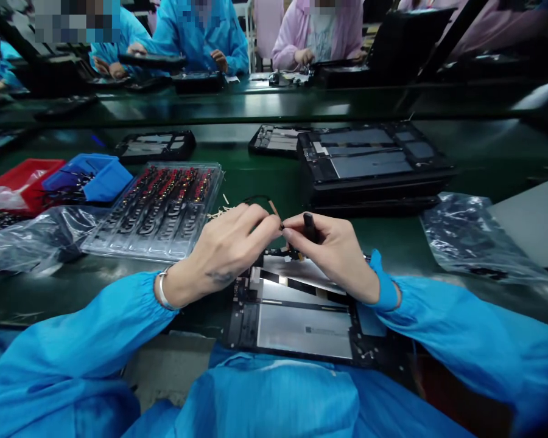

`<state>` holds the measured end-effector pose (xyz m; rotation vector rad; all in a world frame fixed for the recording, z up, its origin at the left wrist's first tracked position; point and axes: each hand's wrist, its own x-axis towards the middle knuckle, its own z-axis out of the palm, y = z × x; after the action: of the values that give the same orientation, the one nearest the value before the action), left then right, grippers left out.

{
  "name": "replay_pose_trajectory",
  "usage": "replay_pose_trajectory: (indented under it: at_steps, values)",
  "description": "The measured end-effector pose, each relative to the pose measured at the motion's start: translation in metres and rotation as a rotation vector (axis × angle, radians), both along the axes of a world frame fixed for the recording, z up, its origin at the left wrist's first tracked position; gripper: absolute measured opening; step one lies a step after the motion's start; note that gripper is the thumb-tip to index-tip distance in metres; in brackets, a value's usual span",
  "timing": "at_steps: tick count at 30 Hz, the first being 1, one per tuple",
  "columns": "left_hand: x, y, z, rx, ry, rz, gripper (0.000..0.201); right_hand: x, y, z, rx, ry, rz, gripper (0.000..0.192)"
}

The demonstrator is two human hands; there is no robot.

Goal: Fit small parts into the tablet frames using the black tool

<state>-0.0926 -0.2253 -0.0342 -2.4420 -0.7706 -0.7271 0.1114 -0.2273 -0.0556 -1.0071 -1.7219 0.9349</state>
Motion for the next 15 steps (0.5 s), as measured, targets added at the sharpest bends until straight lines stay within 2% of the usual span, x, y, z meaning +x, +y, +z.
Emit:
replay_pose_trajectory:
  at_steps: [4,9,12,15]
  values:
    - [0.002,-0.005,0.004,-0.023,0.087,0.072,0.014,0.001,-0.004,0.001,0.162,-0.173,-0.012,0.014]
    - [0.004,-0.01,0.006,-0.016,0.16,0.066,0.02,0.003,-0.003,0.001,0.289,-0.236,0.015,0.017]
    - [0.003,-0.006,0.007,-0.031,0.176,0.066,0.019,0.004,-0.002,0.001,0.276,-0.251,0.029,0.014]
    - [-0.011,0.008,0.007,-0.067,0.135,0.142,0.021,0.004,0.001,0.002,0.165,-0.229,-0.002,0.014]
